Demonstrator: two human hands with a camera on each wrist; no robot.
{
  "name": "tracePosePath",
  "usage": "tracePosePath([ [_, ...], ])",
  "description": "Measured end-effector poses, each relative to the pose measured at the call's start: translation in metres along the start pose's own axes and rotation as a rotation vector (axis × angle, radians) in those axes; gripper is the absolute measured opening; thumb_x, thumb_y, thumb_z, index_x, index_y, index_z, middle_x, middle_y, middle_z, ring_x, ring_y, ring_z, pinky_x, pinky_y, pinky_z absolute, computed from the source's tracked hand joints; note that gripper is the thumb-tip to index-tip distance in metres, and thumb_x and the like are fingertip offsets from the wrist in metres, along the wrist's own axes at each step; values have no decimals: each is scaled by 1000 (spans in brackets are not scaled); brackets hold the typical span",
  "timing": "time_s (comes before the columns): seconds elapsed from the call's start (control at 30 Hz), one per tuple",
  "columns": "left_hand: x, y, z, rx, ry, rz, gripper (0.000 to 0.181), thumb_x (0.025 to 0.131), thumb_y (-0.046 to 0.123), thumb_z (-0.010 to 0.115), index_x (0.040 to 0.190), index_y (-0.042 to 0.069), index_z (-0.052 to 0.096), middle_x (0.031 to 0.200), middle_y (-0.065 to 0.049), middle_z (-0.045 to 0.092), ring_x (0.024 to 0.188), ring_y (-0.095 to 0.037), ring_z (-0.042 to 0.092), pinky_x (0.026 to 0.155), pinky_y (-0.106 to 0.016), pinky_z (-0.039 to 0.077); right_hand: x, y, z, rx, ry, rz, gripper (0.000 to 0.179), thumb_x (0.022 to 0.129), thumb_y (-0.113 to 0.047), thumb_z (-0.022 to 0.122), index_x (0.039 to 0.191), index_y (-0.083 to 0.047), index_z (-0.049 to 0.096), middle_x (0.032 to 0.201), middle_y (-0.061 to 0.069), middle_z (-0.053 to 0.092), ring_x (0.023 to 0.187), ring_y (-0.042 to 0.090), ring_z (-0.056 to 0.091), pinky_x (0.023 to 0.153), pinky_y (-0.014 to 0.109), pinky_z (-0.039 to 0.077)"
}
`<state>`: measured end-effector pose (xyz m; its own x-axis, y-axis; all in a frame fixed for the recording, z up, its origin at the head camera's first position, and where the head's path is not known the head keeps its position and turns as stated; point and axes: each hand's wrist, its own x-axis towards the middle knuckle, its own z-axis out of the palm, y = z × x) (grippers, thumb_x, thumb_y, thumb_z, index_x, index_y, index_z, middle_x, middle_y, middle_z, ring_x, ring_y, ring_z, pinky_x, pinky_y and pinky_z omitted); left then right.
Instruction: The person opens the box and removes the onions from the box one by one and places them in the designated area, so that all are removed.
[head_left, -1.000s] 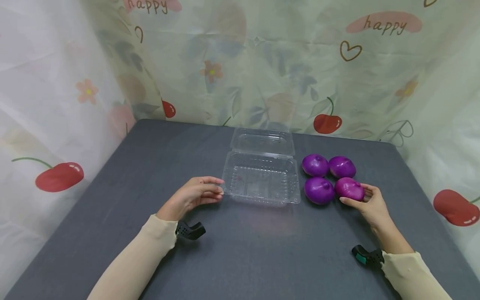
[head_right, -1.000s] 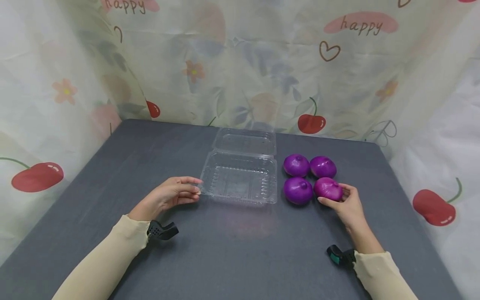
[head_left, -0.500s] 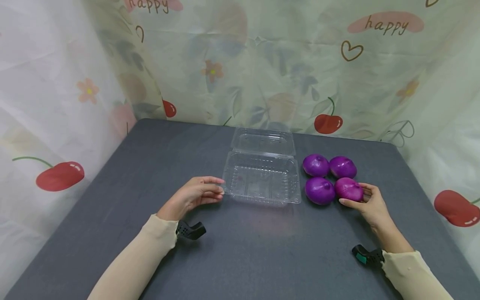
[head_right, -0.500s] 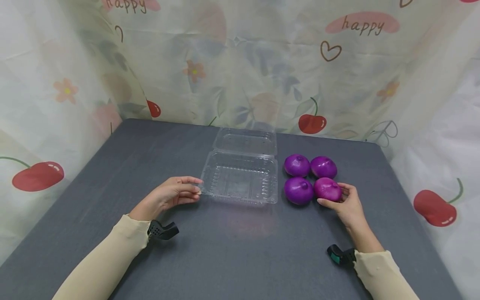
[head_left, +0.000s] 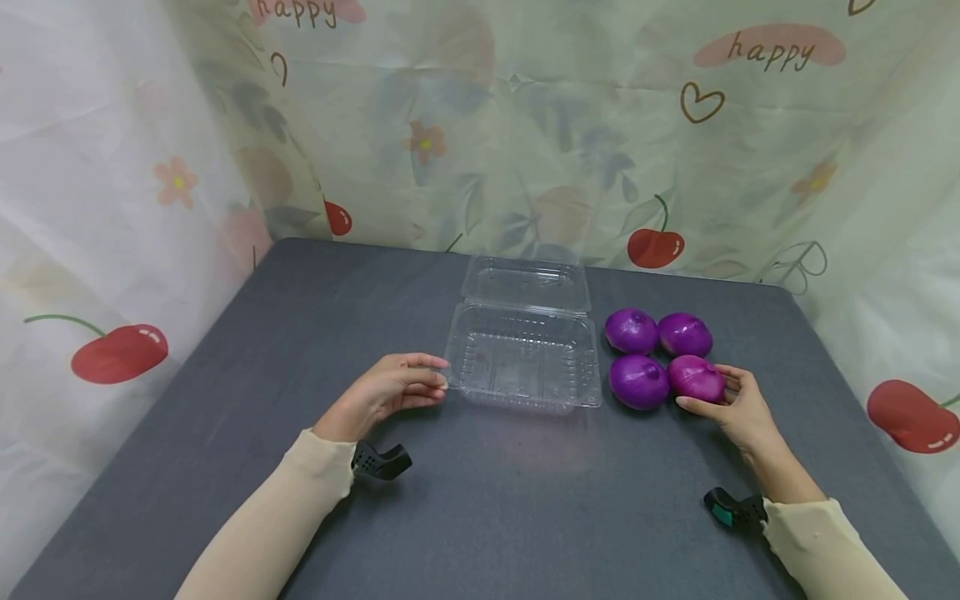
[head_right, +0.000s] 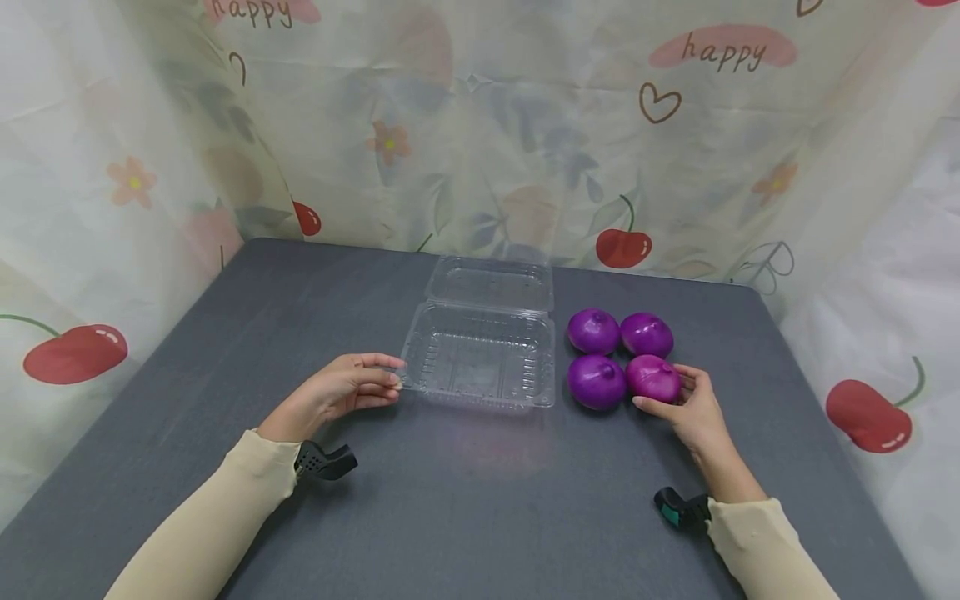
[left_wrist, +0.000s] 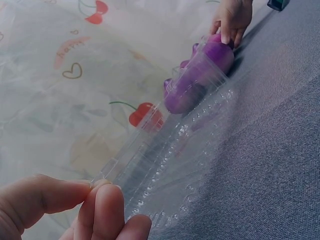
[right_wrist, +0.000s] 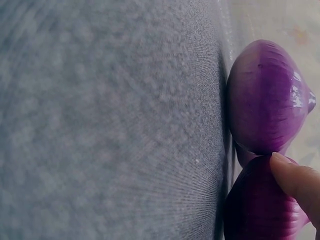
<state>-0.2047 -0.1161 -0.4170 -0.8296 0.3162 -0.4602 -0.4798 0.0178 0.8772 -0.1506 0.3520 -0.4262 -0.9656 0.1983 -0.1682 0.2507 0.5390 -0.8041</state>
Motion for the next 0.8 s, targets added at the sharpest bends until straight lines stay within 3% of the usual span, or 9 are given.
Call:
tracePosePath([
  [0.13,0,1,0,0,0,0,40,90,3,66,128,-2,56,81,-5,73,71,-13,71,75,-32,60,1,-1,-1,2,-10,-3,100,85,-29,76,149,6,9,147,34,24,133,44,35,93,40,41],
  [0.4,0,1,1,9,-4,3,41,89,3,66,128,-2,56,84,-6,73,72,-13,71,78,-33,59,1,-1,-3,18,-34,-5,102,85,-28,75,150,7,5,148,37,21,135,47,31,104,57,34],
  [0.8,1,0,0,11,7,1,40,89,3,66,127,-2,57,84,-7,73,71,-13,71,76,-32,60,1,-1,-3,26,-56,15,104,85,-29,75,150,7,2,149,38,17,137,48,28,107,60,32],
])
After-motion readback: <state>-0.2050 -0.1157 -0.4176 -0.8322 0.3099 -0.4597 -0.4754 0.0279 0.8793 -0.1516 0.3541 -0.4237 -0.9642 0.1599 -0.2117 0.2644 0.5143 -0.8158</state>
